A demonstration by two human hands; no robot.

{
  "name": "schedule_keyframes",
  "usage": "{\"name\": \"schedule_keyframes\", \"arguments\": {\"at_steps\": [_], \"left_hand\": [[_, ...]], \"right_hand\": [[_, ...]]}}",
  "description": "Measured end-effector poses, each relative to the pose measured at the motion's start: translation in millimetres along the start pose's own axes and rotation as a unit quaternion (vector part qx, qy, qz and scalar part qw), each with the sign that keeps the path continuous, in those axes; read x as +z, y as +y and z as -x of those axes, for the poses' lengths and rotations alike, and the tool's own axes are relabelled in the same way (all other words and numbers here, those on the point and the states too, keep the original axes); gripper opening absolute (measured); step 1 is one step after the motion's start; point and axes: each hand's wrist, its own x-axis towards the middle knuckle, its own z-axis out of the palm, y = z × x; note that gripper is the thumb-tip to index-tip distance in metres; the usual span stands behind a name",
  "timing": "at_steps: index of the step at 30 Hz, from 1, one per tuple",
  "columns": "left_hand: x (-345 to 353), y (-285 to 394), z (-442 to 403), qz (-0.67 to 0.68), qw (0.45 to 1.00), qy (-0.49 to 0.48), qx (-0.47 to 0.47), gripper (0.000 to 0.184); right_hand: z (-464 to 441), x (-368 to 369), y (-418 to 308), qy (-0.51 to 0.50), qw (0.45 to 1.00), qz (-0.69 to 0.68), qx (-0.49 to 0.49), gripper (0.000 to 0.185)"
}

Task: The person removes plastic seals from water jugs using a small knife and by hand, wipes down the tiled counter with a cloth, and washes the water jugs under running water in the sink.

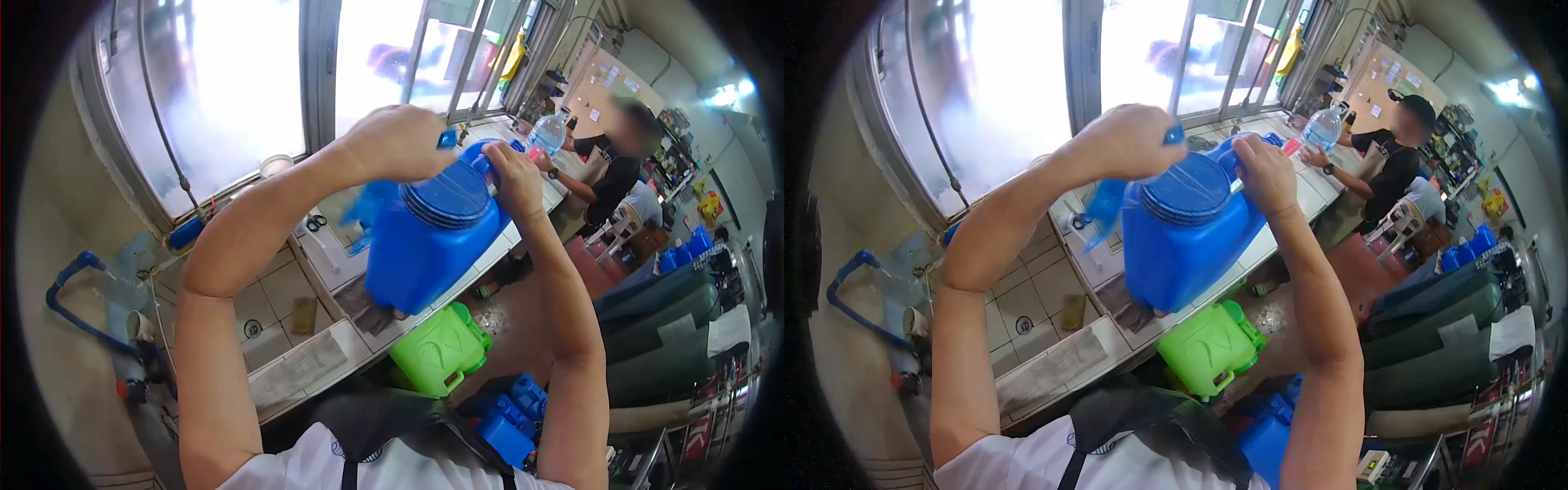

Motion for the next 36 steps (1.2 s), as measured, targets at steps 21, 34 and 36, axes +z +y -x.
{"name": "schedule_keyframes", "arguments": {"at_steps": [21, 34, 36], "left_hand": [[-40, -68, 169, 0.096, 0.965, 0.241, -0.043, 0.041], [59, -34, 28, 0.068, 0.941, 0.259, 0.204, 0.004], [61, -33, 28, 0.072, 0.938, 0.253, 0.223, 0.004]], "right_hand": [[-27, 37, -28, 0.012, 0.988, 0.117, 0.102, 0.030], [-7, 17, -24, 0.026, 0.986, 0.138, 0.094, 0.030], [-5, 13, -23, 0.035, 0.986, 0.133, 0.090, 0.030]]}}
